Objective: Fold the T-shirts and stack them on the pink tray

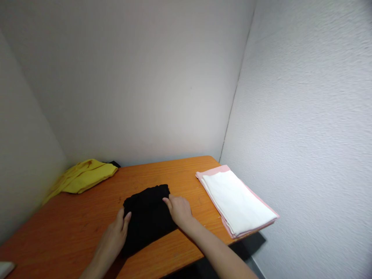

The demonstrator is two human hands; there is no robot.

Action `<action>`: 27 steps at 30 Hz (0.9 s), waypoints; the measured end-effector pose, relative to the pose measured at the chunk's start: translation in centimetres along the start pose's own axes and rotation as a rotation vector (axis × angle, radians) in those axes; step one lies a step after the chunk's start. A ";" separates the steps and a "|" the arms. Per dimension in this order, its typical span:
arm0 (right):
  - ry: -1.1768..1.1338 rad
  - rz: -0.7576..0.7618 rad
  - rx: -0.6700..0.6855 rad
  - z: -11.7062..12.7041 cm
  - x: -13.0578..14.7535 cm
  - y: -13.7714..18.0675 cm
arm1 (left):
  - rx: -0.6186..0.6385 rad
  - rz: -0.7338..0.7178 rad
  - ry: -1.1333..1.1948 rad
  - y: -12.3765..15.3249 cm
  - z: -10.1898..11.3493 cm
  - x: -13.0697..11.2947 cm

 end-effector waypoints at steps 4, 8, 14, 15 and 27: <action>0.049 -0.021 0.048 -1.2 0.4 -1.1 | 0.035 0.108 -0.050 -0.2 0.0 -1.1; 0.047 -0.037 0.063 -2.1 0.3 -1.4 | 0.049 0.189 -0.083 -0.1 0.3 -1.6; -0.093 0.087 -0.097 -0.5 0.2 -0.6 | -0.252 -0.122 -0.365 0.9 2.8 -4.6; -0.160 0.150 -0.106 -0.4 0.3 -0.4 | -0.270 -0.224 -0.364 0.9 2.6 -5.1; -0.372 0.256 0.009 -3.7 -0.4 -0.2 | -0.036 -0.282 -0.483 1.0 -3.2 -4.1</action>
Point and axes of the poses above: each hand's wrist, its own y-axis away from the middle knuckle, its own z-axis out of the back of the hand, x = y × z, the point moved 3 cm from there along -y, towards the middle knuckle
